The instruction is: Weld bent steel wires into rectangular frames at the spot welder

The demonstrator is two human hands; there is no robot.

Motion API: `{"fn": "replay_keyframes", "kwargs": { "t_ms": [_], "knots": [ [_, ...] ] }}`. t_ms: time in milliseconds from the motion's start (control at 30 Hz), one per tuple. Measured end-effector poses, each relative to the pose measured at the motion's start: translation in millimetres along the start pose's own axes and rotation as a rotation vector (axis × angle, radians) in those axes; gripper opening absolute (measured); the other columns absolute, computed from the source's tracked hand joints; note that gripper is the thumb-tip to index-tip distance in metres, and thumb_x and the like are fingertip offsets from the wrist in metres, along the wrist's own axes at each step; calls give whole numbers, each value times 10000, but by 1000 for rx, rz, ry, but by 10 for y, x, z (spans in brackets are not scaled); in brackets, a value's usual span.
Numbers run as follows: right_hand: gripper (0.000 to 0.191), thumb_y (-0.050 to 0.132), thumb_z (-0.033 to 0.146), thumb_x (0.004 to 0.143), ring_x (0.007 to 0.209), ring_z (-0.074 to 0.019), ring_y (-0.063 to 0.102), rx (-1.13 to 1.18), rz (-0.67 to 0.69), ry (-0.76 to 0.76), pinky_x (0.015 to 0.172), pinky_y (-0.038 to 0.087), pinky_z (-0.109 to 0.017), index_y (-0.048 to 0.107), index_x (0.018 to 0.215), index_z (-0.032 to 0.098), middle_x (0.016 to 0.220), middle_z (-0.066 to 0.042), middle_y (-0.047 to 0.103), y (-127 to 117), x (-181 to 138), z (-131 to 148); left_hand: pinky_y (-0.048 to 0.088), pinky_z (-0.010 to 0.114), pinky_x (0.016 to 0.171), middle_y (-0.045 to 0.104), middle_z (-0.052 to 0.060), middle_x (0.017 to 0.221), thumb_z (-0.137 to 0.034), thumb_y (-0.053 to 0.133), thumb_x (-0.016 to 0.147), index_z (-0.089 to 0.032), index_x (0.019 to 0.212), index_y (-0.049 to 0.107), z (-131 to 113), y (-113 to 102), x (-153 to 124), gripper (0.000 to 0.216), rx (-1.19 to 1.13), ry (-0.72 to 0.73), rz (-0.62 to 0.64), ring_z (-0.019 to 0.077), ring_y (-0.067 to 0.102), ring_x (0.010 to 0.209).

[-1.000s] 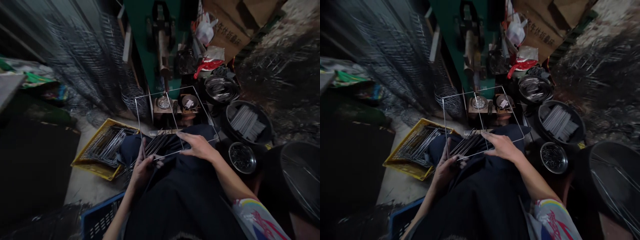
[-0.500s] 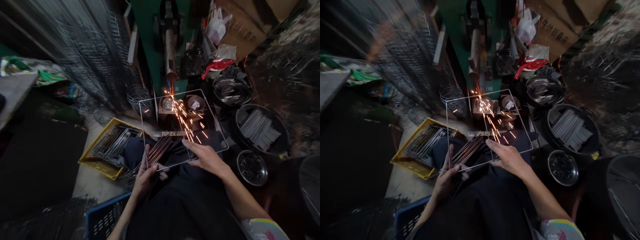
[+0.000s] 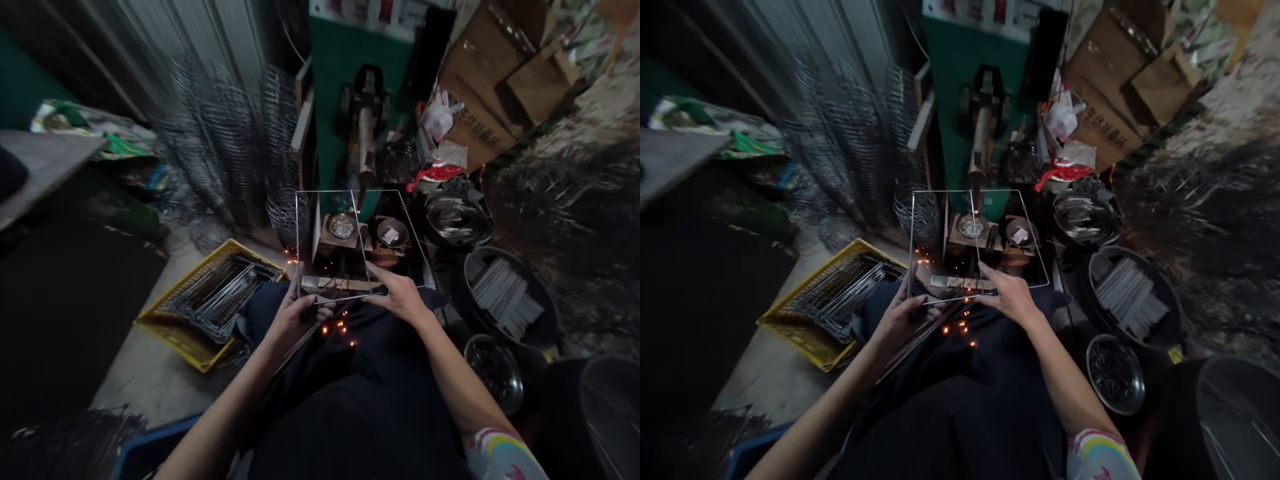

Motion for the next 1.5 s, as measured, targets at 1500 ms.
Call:
{"fn": "replay_keyframes", "kwargs": {
  "t_ms": [1500],
  "knots": [
    [555,655,551,833,1294,-345,429,-163,-468,180,1046,355,-506,626,1249,185,1335,-172,552,-803,1686,-1486,582,251,594,766,64,870,-99,642,821,-354,1541,-45,-847,-203,1836,1027,-4,160,79,209,745,756]
  ]
}}
Point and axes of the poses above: each hand's wrist, its own x-axis towards the middle knuckle, its own y-axis out of the palm, z = x × y, the point moved 7 cm from there along x, towards the middle knuckle
